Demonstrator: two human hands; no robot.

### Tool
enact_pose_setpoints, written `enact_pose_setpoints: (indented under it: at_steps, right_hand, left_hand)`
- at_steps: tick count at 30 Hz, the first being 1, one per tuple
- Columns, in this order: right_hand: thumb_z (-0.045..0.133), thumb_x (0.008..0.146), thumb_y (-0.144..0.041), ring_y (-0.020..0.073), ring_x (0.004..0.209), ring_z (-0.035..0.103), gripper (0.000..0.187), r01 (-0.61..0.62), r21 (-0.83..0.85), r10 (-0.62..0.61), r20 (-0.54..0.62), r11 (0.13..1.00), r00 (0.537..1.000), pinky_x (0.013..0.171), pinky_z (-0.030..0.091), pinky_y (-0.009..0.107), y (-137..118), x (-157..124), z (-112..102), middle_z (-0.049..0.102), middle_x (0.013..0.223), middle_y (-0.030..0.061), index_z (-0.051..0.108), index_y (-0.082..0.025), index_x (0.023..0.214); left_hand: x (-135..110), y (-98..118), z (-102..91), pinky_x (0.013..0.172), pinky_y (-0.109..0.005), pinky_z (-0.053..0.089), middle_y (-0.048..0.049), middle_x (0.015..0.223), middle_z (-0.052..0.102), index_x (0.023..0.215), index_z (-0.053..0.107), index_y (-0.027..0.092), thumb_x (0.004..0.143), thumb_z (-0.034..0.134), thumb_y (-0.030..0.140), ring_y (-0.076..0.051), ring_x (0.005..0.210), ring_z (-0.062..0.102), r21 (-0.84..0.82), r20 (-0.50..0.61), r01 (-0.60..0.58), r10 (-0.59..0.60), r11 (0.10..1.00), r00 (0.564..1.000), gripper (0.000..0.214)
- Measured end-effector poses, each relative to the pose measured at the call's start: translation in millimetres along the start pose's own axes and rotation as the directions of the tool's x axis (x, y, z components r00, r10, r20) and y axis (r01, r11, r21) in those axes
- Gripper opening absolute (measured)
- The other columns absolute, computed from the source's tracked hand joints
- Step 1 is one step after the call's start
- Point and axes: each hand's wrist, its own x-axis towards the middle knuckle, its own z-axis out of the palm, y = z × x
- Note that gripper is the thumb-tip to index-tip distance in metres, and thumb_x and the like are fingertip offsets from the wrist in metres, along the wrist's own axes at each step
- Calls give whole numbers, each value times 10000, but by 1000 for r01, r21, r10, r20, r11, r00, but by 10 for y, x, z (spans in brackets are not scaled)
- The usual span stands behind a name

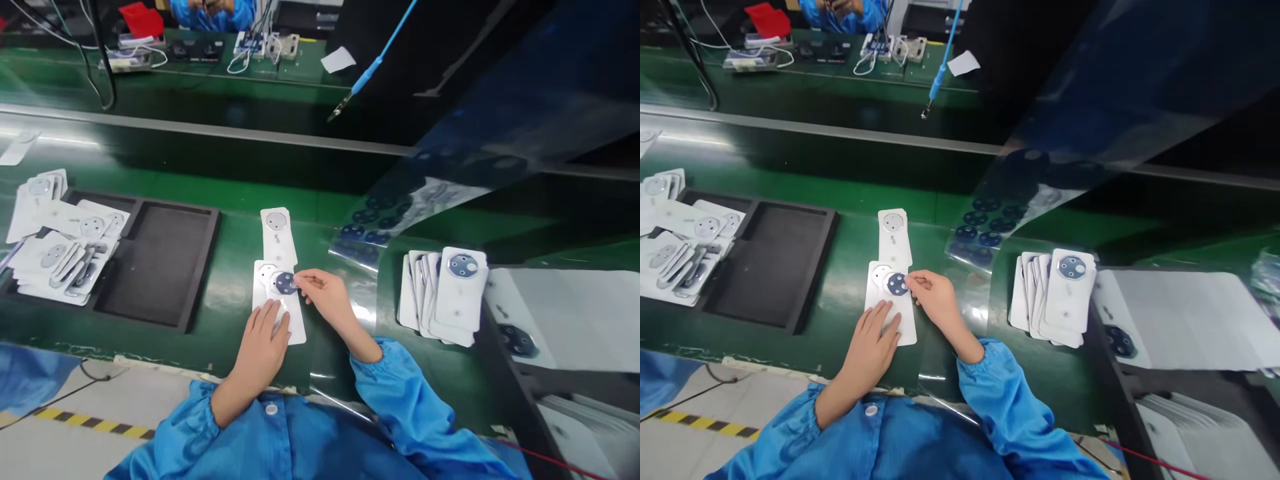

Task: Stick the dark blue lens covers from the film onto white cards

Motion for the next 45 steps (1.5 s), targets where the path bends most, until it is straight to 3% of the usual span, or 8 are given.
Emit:
enact_pose_setpoints:
  at_steps: [5,21,31,45]
  right_hand:
    - [759,738,-470,159,587,608,334,-3,-5,4,70,1000,998,463,487,236,47,148,29,678,648,50,751,-149,832]
    - [751,729,-537,143,503,574,401,-39,-54,47,175,998,983,438,472,246,-67,228,-14,663,589,38,742,-147,823]
    - [707,764,-449,122,456,545,306,-11,-93,29,199,996,980,440,462,235,-46,267,-20,651,561,16,746,-153,831]
    - [711,809,-443,158,528,611,285,49,-93,-30,199,995,980,456,491,243,17,292,-32,668,585,26,771,-170,865]
  left_hand:
    - [13,10,-26,1134,-588,390,-194,1536,433,1336,576,166,991,521,247,-378,1474,341,-15,80,80,-79,997,994,358]
    - [24,-3,-47,1172,-603,330,-198,1591,350,1410,503,132,959,499,187,-372,1520,234,-31,168,88,-82,996,982,454]
    - [50,3,-60,1170,-600,338,-196,1594,346,1411,493,143,964,485,170,-358,1526,227,-24,168,97,-91,995,982,448]
    - [66,3,-61,1167,-601,333,-184,1595,350,1420,476,166,973,475,172,-344,1532,214,-29,175,104,-97,994,980,447]
